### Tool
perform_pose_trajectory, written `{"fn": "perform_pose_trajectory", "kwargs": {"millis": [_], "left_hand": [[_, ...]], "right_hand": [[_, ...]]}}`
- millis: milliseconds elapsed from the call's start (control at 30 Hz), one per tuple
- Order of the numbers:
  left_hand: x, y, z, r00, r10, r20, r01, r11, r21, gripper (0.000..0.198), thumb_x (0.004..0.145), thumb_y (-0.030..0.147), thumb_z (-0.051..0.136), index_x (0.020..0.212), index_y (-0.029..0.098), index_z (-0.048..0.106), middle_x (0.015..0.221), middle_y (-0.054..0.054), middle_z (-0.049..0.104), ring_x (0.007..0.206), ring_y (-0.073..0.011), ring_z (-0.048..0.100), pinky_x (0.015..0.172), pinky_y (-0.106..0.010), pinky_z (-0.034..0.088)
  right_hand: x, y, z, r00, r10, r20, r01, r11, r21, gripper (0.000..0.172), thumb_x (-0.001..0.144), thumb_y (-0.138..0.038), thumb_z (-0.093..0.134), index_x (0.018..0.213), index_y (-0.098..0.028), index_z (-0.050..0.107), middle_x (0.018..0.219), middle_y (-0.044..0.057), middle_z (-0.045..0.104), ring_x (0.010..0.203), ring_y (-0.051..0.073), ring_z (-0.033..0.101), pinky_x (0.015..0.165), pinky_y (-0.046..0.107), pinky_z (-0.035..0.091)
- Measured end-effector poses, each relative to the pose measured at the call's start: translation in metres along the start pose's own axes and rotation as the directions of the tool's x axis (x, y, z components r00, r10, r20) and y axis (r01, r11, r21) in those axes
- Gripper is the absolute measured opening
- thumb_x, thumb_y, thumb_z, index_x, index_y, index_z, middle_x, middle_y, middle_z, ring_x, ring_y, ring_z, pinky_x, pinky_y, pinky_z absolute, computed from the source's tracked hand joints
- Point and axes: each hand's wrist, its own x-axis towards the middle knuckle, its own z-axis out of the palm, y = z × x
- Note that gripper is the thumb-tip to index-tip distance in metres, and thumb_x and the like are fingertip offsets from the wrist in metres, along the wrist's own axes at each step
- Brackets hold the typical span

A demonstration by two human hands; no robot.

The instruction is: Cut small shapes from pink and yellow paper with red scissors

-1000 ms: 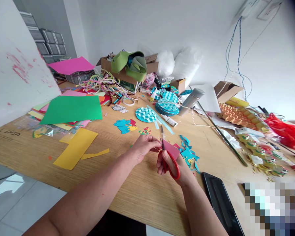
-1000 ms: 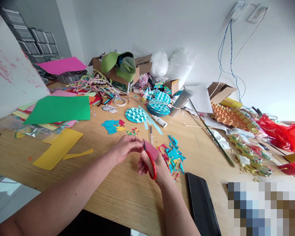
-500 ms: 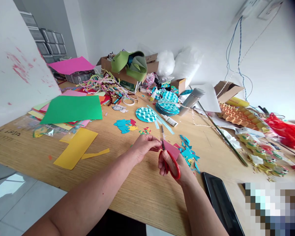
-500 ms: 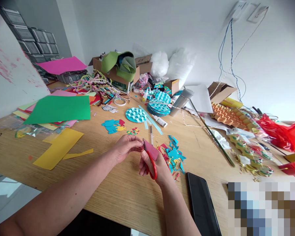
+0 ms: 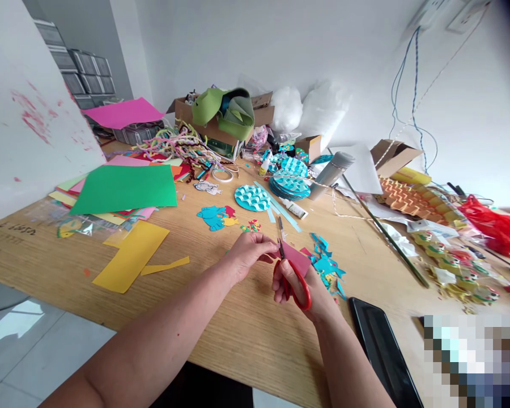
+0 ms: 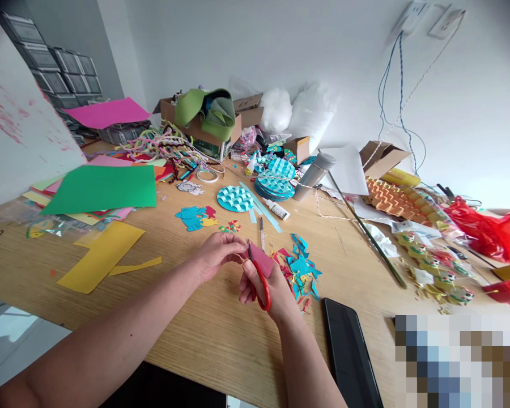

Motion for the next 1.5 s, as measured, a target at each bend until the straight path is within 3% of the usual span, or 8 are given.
{"fn": "perform_pose_trajectory", "kwargs": {"millis": [133, 333, 467, 533, 733, 1067, 1500], "left_hand": [[0.001, 0.001, -0.001, 0.998, 0.023, -0.053, -0.023, 1.000, -0.002, 0.016, 0.057, 0.025, 0.070, 0.062, 0.012, 0.064, 0.064, -0.003, 0.063, 0.063, -0.0109, 0.057, 0.060, -0.023, 0.043], [0.008, 0.005, -0.010, 0.968, 0.072, -0.239, -0.091, 0.994, -0.069, 0.013, 0.058, 0.021, 0.072, 0.061, 0.014, 0.061, 0.062, -0.001, 0.061, 0.057, -0.0098, 0.057, 0.057, -0.022, 0.047], [0.009, 0.008, -0.013, 0.953, 0.066, -0.294, -0.096, 0.991, -0.089, 0.016, 0.059, 0.019, 0.072, 0.057, 0.014, 0.057, 0.062, -0.001, 0.060, 0.055, -0.0106, 0.056, 0.052, -0.024, 0.049], [0.009, 0.008, -0.013, 0.955, 0.068, -0.289, -0.098, 0.991, -0.089, 0.016, 0.059, 0.018, 0.072, 0.056, 0.014, 0.056, 0.061, 0.000, 0.058, 0.054, -0.0105, 0.055, 0.050, -0.024, 0.051], [0.011, 0.002, -0.012, 0.981, 0.059, -0.184, -0.076, 0.993, -0.087, 0.017, 0.058, 0.016, 0.074, 0.056, 0.012, 0.057, 0.061, -0.002, 0.062, 0.059, -0.0116, 0.060, 0.066, -0.028, 0.054], [0.013, -0.002, -0.015, 0.988, 0.054, -0.144, -0.065, 0.996, -0.067, 0.019, 0.057, 0.023, 0.076, 0.059, 0.012, 0.060, 0.061, -0.002, 0.062, 0.058, -0.0120, 0.059, 0.066, -0.030, 0.053], [0.012, -0.004, -0.012, 0.996, 0.061, -0.061, -0.064, 0.996, -0.062, 0.019, 0.057, 0.022, 0.075, 0.062, 0.012, 0.060, 0.069, -0.004, 0.066, 0.065, -0.0130, 0.061, 0.070, -0.030, 0.052]], "right_hand": [[0.001, -0.005, 0.002, 0.998, 0.012, 0.069, -0.012, 1.000, 0.014, 0.053, 0.080, -0.067, 0.055, 0.068, -0.016, 0.061, 0.055, 0.003, 0.064, 0.047, 0.014, 0.063, 0.046, 0.023, 0.051], [-0.001, -0.006, -0.004, 0.978, 0.100, 0.185, -0.094, 0.995, -0.044, 0.056, 0.081, -0.066, 0.054, 0.067, -0.013, 0.061, 0.059, 0.007, 0.066, 0.052, 0.013, 0.065, 0.050, 0.021, 0.050], [-0.007, -0.011, -0.013, 0.930, 0.133, 0.343, -0.112, 0.990, -0.083, 0.049, 0.080, -0.059, 0.062, 0.073, -0.011, 0.063, 0.064, 0.007, 0.067, 0.056, 0.014, 0.067, 0.051, 0.020, 0.051], [-0.008, -0.018, -0.017, 0.912, 0.107, 0.396, -0.093, 0.994, -0.054, 0.050, 0.081, -0.059, 0.060, 0.075, -0.010, 0.063, 0.066, 0.008, 0.067, 0.057, 0.015, 0.068, 0.050, 0.020, 0.051], [0.005, -0.039, -0.021, 0.934, 0.135, 0.331, -0.087, 0.984, -0.156, 0.051, 0.076, -0.061, 0.065, 0.068, -0.011, 0.062, 0.062, 0.007, 0.066, 0.052, 0.015, 0.067, 0.046, 0.020, 0.049], [0.020, -0.006, -0.028, 0.939, 0.188, 0.289, -0.184, 0.982, -0.041, 0.052, 0.078, -0.067, 0.057, 0.068, -0.016, 0.061, 0.060, 0.003, 0.068, 0.049, 0.014, 0.066, 0.044, 0.020, 0.050], [0.019, -0.006, -0.025, 0.940, 0.186, 0.285, -0.198, 0.980, 0.015, 0.057, 0.071, -0.072, 0.059, 0.067, -0.015, 0.058, 0.059, 0.004, 0.068, 0.047, 0.013, 0.066, 0.042, 0.019, 0.050]]}}
